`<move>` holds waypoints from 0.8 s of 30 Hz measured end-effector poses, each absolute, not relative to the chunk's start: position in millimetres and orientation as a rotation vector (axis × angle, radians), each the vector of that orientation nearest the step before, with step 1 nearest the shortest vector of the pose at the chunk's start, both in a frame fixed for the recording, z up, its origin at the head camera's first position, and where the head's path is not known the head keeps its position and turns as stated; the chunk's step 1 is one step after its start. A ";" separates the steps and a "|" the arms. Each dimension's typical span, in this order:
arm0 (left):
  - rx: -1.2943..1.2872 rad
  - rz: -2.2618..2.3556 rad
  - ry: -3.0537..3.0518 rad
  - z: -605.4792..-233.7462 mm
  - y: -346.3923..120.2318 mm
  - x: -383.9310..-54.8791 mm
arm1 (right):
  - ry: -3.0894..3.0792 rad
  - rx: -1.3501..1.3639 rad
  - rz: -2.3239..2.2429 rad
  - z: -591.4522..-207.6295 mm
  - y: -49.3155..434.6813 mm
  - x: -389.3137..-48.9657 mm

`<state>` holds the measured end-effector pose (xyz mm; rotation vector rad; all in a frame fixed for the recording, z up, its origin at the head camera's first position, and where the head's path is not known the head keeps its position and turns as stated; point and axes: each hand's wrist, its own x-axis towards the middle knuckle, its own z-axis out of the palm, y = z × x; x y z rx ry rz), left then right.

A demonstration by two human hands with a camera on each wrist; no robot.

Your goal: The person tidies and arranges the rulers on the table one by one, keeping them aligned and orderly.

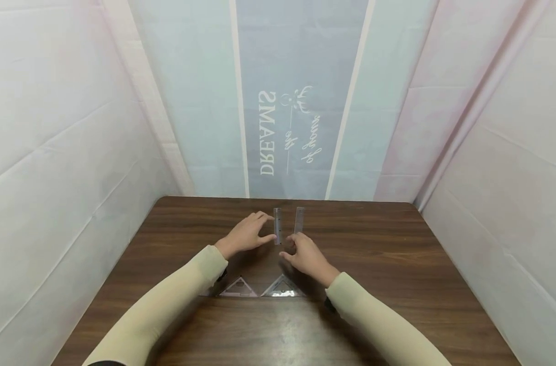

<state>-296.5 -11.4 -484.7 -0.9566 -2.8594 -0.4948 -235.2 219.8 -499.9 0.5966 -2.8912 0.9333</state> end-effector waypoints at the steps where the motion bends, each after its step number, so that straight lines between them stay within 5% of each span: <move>1: -0.959 -0.501 -2.864 -484.9 -11.0 -301.1 | -2.889 0.591 0.943 -499.6 219.0 -237.6; 24: -0.792 -0.484 -3.066 -501.7 10.9 -365.1 | -2.946 0.517 1.008 -507.4 199.9 -266.9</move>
